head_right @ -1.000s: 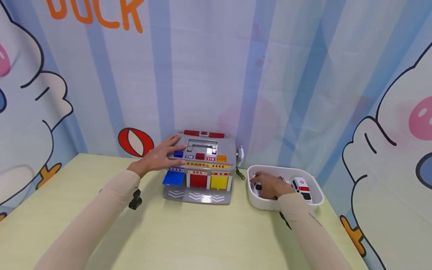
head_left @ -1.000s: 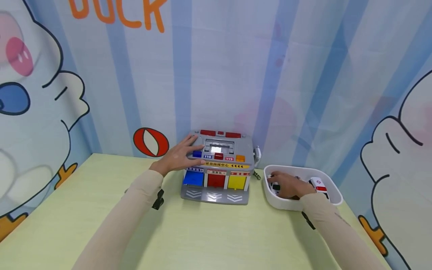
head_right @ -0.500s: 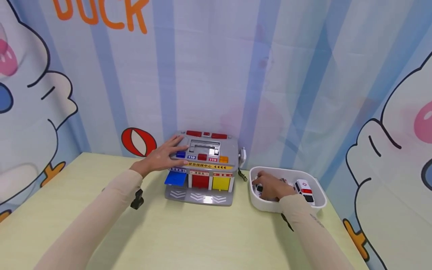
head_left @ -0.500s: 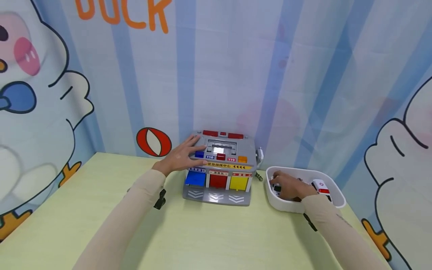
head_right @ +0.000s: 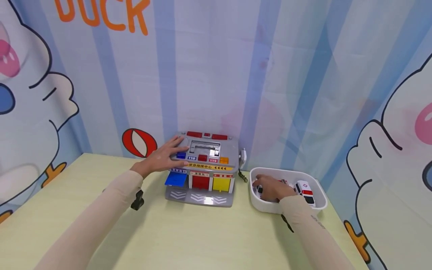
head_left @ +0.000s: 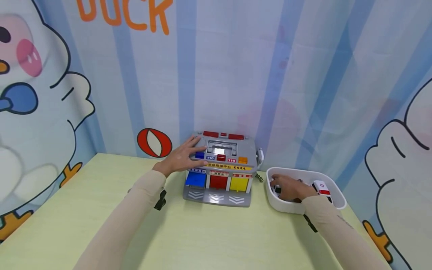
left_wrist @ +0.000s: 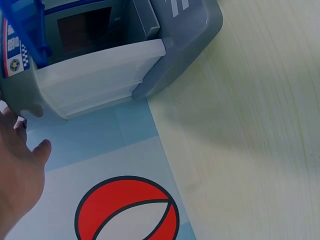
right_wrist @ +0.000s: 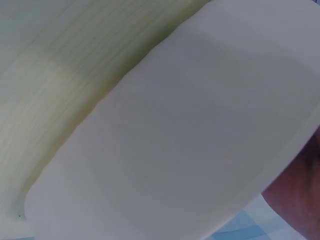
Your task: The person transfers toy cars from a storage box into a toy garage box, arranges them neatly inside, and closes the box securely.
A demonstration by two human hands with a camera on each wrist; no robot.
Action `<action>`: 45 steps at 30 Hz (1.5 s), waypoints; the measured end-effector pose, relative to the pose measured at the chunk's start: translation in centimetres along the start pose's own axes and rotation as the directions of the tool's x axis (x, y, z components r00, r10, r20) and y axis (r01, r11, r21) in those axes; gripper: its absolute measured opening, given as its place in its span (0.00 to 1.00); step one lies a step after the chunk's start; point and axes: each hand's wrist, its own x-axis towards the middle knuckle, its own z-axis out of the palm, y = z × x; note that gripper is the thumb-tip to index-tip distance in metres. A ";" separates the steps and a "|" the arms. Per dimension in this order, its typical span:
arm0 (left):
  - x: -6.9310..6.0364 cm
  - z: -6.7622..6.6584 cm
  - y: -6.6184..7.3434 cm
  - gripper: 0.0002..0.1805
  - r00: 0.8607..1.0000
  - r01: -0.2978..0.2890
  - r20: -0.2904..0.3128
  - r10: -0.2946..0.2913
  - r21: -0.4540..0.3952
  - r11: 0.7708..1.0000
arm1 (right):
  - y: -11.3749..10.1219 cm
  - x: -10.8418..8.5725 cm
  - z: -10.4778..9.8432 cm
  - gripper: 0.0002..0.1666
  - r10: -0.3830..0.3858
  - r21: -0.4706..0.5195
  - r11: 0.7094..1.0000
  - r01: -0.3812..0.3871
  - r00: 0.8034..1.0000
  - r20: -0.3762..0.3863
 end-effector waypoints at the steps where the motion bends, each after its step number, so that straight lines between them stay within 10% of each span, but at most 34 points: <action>1: 0.0 0.0 0.0 0.42 1.000 -0.001 0.000 0.001 0.001 1.000 | 0.0 0.0 0.0 0.29 0.002 0.000 1.000 -0.002 1.000 0.004; 27: 0.0 0.2 -0.1 0.43 1.000 0.001 -0.005 -0.001 -0.011 1.000 | 0.0 0.1 -0.1 0.25 -0.057 -0.010 0.998 0.057 0.998 -0.011; 45: 0.0 0.1 -0.1 0.43 1.000 -0.006 -0.011 0.006 -0.004 1.000 | -0.8 -0.8 -1.9 0.28 0.041 0.042 0.998 -0.041 0.999 -0.001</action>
